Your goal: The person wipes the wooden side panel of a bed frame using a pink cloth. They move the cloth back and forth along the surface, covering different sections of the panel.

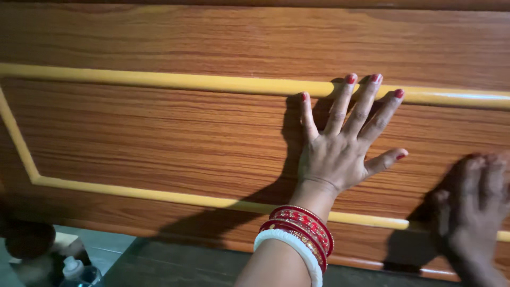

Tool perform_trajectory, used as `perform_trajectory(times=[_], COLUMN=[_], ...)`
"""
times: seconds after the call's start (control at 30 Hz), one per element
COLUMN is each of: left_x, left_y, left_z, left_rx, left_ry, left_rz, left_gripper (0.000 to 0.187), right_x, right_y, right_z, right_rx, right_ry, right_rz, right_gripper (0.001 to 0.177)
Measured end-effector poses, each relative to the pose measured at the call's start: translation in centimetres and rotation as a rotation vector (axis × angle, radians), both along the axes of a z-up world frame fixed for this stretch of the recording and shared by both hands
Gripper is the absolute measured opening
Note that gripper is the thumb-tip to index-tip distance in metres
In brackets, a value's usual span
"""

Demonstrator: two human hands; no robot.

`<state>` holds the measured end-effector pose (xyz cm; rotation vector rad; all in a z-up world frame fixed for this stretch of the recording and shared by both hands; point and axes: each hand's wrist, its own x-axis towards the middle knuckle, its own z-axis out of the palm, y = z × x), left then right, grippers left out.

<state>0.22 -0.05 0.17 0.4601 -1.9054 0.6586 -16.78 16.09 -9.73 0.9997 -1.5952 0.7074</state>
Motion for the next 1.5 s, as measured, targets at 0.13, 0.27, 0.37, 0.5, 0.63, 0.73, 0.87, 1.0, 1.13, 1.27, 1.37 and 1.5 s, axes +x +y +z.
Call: perform_trajectory(times=[0.13,0.27,0.37,0.5,0.63,0.73,0.87,1.0,1.13,1.27,1.37,1.5], left_x=[-0.4,-0.2,-0.2,0.1,0.3,0.6,2.1,4.8,8.4,9.0,9.9,11.4], left_y=[-0.1,0.0,0.0,0.2,0.2,0.3,0.6,-1.2,-5.6,-7.0,-7.4,-7.9], left_z=[0.0,0.1,0.1,0.2,0.4,0.6,1.2,2.8,4.0,3.1,2.8,2.0], left_rx=[0.012,0.004,0.007,-0.003,-0.009,0.012,-0.003,-0.065,0.073,0.06,0.02,-0.039], left_ry=[-0.045,-0.033,-0.021,-0.026,-0.021,-0.058,-0.118,-0.148,0.023,0.057,-0.011,-0.083], left_rz=[0.01,0.019,0.014,0.025,0.007,0.006,0.06,0.162,0.199,0.045,0.142,0.192], left_gripper=[0.087,0.089,0.089,0.091,0.094,0.099,0.101,0.099,0.092,0.092,0.094,0.099], right_x=[-2.6,-0.6,1.2,0.9,-0.5,0.3,2.8,3.3,3.3,5.4,8.2,9.3], right_y=[-1.5,-4.9,-5.6,-2.7,-2.4,-5.3,-7.7,-5.1,-5.5,-10.0,-12.2,-10.5], right_z=[3.9,8.2,7.9,6.5,8.6,10.8,9.5,7.4,10.4,12.7,10.1,5.7], right_rx=[-0.24,-0.304,-0.152,-0.07,-0.327,-0.294,-0.102,0.003,-0.255,-0.208,-0.088,0.088], right_ry=[-0.398,-0.161,0.123,0.026,-0.462,-0.051,0.025,0.058,-0.023,0.024,0.173,0.141], right_rz=[0.225,0.165,-0.003,0.159,0.418,0.202,0.196,0.2,0.357,0.281,0.267,0.285], right_gripper=[0.033,0.055,0.063,0.068,0.069,0.063,0.063,0.066,0.057,0.061,0.062,0.067])
